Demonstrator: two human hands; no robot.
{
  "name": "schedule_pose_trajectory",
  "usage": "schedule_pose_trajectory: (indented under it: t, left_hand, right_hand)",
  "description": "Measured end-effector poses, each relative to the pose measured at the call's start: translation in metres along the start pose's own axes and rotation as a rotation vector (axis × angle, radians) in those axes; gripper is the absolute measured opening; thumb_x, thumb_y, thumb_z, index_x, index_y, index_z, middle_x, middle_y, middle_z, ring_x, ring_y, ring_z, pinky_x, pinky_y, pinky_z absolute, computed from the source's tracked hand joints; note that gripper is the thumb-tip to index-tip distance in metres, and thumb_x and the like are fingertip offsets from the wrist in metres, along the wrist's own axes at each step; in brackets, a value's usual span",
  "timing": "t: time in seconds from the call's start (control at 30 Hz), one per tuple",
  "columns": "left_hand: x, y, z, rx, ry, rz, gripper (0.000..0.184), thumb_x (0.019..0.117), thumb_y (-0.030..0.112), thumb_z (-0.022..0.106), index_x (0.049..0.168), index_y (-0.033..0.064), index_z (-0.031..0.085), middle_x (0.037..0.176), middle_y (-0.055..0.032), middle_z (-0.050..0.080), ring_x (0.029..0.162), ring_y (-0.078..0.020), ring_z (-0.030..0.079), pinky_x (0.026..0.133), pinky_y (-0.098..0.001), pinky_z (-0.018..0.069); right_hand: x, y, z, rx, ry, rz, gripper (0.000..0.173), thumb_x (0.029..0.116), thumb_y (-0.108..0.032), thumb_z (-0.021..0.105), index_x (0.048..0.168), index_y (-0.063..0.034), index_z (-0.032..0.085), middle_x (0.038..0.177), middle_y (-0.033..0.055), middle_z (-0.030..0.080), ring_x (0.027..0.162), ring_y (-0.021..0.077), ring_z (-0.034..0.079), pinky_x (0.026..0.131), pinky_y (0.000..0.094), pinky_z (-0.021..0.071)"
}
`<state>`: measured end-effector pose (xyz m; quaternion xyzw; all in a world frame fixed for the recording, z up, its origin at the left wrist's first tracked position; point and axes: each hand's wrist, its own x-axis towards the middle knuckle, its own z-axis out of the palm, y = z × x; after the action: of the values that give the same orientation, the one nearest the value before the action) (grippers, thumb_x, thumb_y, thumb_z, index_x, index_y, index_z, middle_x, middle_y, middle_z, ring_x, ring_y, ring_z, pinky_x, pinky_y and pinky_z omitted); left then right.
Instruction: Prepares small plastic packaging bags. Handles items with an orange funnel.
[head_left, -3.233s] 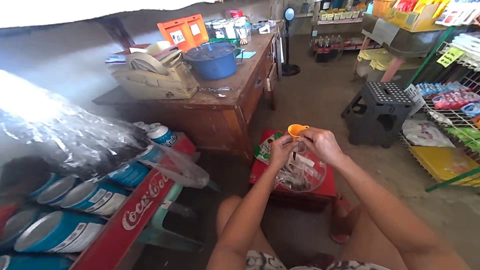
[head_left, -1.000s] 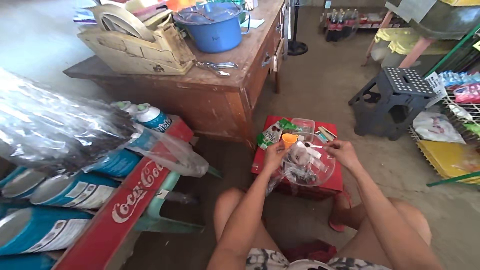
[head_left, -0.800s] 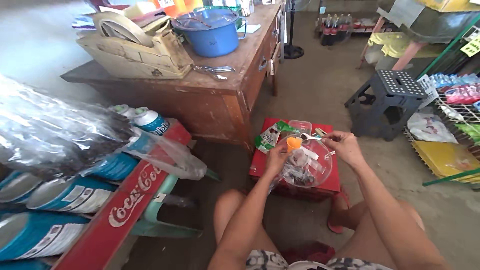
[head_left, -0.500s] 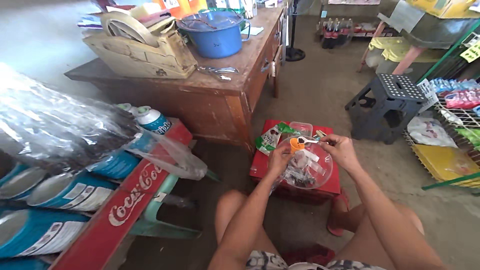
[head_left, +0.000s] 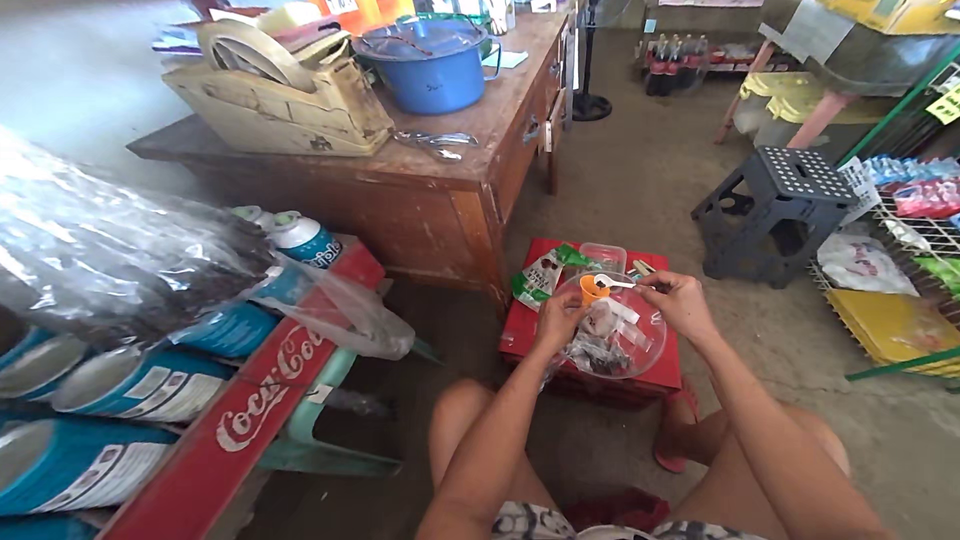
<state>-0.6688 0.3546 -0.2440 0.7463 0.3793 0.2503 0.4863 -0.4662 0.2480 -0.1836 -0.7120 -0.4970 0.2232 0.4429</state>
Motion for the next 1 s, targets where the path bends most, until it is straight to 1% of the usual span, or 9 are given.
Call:
schedule_pose_trajectory:
  t: [0.17,0.33,0.43,0.57,0.67,0.73,0.87,0.93,1.0]
  left_hand:
    - [0.003,-0.003,-0.002,-0.003,0.003,-0.001,0.026,0.0968,0.017,0.069,0.113,-0.0034,0.071,0.109,-0.0143,0.074,0.104,-0.0190,0.070,0.099,-0.0386,0.0530]
    - [0.001,0.003,-0.011,-0.103,0.085,-0.025,0.027,0.0970,0.011,0.069,0.119,-0.0057,0.067,0.112,-0.0156,0.073,0.104,-0.0169,0.070,0.098,-0.0342,0.0542]
    - [-0.004,0.005,-0.009,-0.185,0.148,0.144,0.022,0.0928,0.003,0.070,0.112,-0.0069,0.069,0.109,-0.0147,0.074,0.102,-0.0119,0.071,0.095,-0.0287,0.0560]
    - [-0.011,0.002,-0.004,-0.175,0.203,0.410,0.019,0.0891,0.002,0.070,0.105,-0.0066,0.075,0.127,-0.0223,0.067,0.122,-0.0231,0.063,0.106,-0.0344,0.0503]
    - [-0.014,0.003,-0.004,-0.139,0.225,0.475,0.019,0.0884,0.002,0.070,0.103,-0.0071,0.075,0.127,-0.0248,0.066,0.123,-0.0279,0.063,0.106,-0.0372,0.0498]
    - [-0.018,0.014,-0.005,-0.228,0.219,0.393,0.022,0.0880,-0.001,0.070,0.107,-0.0110,0.072,0.122,-0.0215,0.069,0.116,-0.0192,0.066,0.102,-0.0306,0.0526]
    - [-0.017,0.052,-0.015,-0.357,0.128,0.172,0.021,0.0910,-0.002,0.070,0.111,-0.0092,0.067,0.102,-0.0107,0.074,0.095,-0.0060,0.071,0.090,-0.0244,0.0576]
    - [-0.012,0.065,-0.018,-0.320,0.079,0.166,0.019,0.0918,0.000,0.071,0.109,-0.0076,0.068,0.101,-0.0099,0.074,0.094,-0.0060,0.070,0.089,-0.0252,0.0569]
    - [-0.008,0.079,-0.017,-0.294,0.063,0.157,0.016,0.0927,0.002,0.071,0.106,-0.0063,0.068,0.099,-0.0096,0.074,0.092,-0.0077,0.069,0.088,-0.0272,0.0562]
  right_hand:
    - [0.005,0.009,-0.014,0.298,0.003,0.149,0.005,0.0933,0.000,0.070,0.097,0.0037,0.071,0.076,0.0034,0.069,0.063,0.0054,0.064,0.064,0.0224,0.0565]
    - [0.002,0.034,-0.026,0.100,-0.138,0.198,0.012,0.0941,-0.004,0.070,0.101,0.0050,0.070,0.084,0.0075,0.069,0.067,0.0077,0.062,0.066,0.0252,0.0548]
    - [0.002,0.065,0.008,-0.061,-0.222,0.283,0.020,0.0974,-0.009,0.067,0.108,0.0073,0.070,0.096,0.0185,0.070,0.079,0.0215,0.067,0.079,0.0405,0.0564]
    - [0.003,0.105,0.063,-0.077,-0.191,0.314,0.021,0.0962,-0.013,0.069,0.107,0.0050,0.072,0.097,0.0200,0.072,0.085,0.0280,0.070,0.086,0.0478,0.0561]
    - [0.002,0.102,0.071,-0.161,-0.260,0.273,0.043,0.0938,-0.018,0.075,0.131,0.0029,0.066,0.121,0.0263,0.068,0.110,0.0386,0.067,0.102,0.0556,0.0491]
    - [0.000,0.083,0.062,-0.178,-0.244,0.184,0.064,0.0925,-0.018,0.075,0.148,0.0027,0.050,0.142,0.0305,0.054,0.131,0.0453,0.054,0.113,0.0592,0.0396]
    - [-0.009,0.040,0.047,0.209,-0.022,-0.020,0.084,0.0898,-0.027,0.076,0.155,0.0051,0.034,0.151,0.0253,0.049,0.138,0.0315,0.050,0.113,0.0423,0.0442]
    - [-0.013,0.026,0.046,0.333,-0.074,-0.092,0.083,0.0846,-0.029,0.078,0.150,0.0072,0.042,0.145,0.0230,0.055,0.134,0.0252,0.054,0.111,0.0374,0.0457]
    - [-0.017,0.021,0.052,0.409,-0.165,-0.158,0.061,0.0855,-0.021,0.076,0.136,0.0083,0.058,0.131,0.0176,0.065,0.122,0.0153,0.062,0.106,0.0311,0.0493]
